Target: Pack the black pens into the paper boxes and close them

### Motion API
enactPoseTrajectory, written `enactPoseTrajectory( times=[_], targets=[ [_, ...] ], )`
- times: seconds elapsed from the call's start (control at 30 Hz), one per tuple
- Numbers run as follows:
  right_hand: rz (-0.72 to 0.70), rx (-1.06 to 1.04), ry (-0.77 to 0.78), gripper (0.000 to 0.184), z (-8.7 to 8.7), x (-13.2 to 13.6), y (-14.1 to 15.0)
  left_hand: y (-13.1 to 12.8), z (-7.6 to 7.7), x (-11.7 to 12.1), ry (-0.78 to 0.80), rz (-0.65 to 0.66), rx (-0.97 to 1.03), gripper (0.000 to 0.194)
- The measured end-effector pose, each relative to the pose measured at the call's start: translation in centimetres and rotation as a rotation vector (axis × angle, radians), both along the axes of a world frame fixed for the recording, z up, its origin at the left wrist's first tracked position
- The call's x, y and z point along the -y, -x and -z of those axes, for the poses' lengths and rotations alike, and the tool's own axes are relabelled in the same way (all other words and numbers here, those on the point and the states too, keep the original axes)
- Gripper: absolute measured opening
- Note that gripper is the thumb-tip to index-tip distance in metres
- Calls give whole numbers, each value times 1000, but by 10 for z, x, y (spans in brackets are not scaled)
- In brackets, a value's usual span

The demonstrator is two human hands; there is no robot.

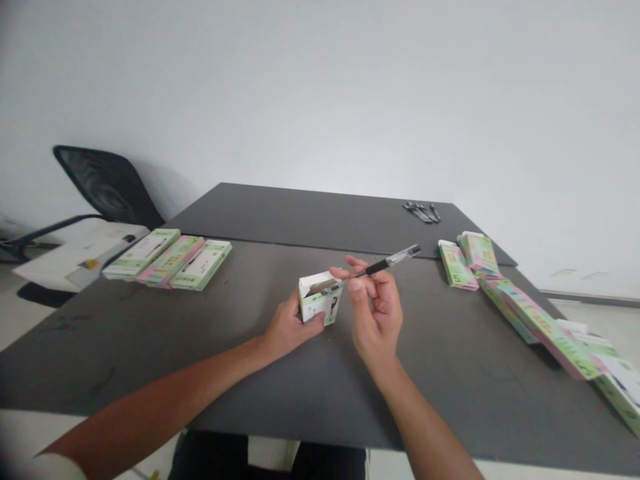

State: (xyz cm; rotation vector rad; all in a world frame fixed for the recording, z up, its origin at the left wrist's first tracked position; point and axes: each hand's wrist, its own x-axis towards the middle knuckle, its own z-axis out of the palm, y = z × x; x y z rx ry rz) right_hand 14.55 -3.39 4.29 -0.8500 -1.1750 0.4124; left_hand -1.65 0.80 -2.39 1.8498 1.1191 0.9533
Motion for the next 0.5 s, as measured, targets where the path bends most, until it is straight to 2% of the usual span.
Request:
enactPoseTrajectory(
  times=[0.13, 0.37, 0.5],
  targets=[
    [40, 103, 47, 16, 1, 3, -1, 0, 0, 0, -2, -23, -26, 50],
    [38, 16, 5, 12, 2, -1, 1, 0, -4, 3, 4, 17, -61, 53],
    [38, 113, 60, 14, 3, 1, -1, 1, -3, 3, 0, 32, -71, 52]
  ],
)
